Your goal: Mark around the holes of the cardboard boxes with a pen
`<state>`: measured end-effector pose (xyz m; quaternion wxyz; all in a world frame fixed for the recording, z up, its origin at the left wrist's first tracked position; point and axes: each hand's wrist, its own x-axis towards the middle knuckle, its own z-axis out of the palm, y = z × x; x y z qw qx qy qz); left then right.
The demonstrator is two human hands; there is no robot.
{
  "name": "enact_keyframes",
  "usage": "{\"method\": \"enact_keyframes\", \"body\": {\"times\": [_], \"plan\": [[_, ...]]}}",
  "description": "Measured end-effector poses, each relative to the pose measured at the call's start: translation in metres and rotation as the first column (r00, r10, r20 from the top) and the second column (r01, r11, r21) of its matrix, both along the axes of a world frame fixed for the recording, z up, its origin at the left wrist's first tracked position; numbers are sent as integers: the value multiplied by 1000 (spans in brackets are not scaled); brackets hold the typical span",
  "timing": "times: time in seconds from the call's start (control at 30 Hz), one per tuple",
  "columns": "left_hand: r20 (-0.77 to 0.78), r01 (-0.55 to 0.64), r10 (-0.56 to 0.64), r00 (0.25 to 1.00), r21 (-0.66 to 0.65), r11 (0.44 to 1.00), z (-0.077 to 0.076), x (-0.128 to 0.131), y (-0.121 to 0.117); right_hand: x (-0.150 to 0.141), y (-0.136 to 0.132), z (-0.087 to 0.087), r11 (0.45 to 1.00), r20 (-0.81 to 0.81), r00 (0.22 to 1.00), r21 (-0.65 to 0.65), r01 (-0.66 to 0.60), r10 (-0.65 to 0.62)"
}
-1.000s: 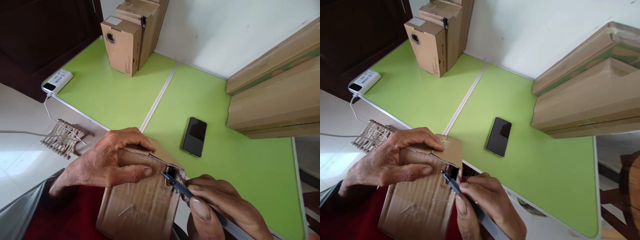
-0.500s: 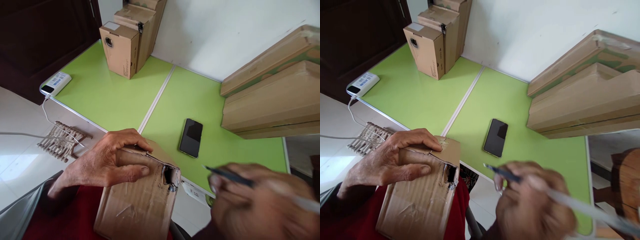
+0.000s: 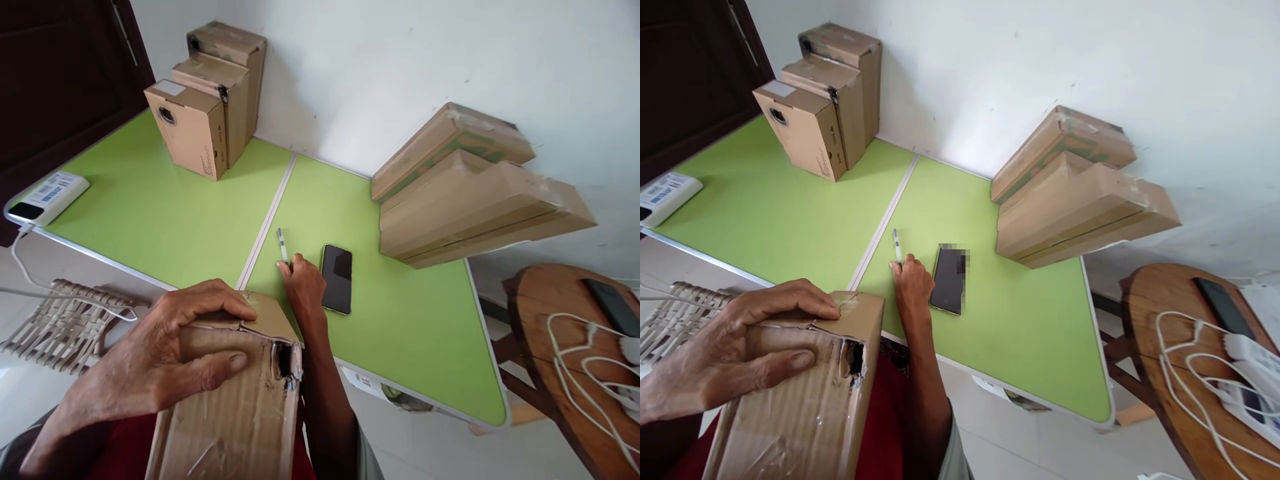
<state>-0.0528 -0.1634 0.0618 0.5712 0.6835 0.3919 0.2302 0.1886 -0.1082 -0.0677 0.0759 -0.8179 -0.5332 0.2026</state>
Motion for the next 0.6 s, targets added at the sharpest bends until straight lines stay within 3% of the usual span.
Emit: {"method": "enact_keyframes", "body": {"times": [0.13, 0.27, 0.47, 0.6], "plan": [[20, -10, 11, 1000, -61, 998, -1, 1, -1, 12, -17, 10, 999, 43, 998, 21, 50, -50], [81, -8, 16, 997, -98, 995, -1, 2, -1, 38, -39, 15, 966, 100, 967, 132, 222, -235], [47, 22, -24, 999, 54, 998, -3, 1, 3, 72, -51, -2, 922, 20, 924, 85, 379, -381], [55, 11, -12, 998, 25, 1000, -4, 1, 2, 85, -47, -10, 883, -113, 885, 89, 461, -451]]}}
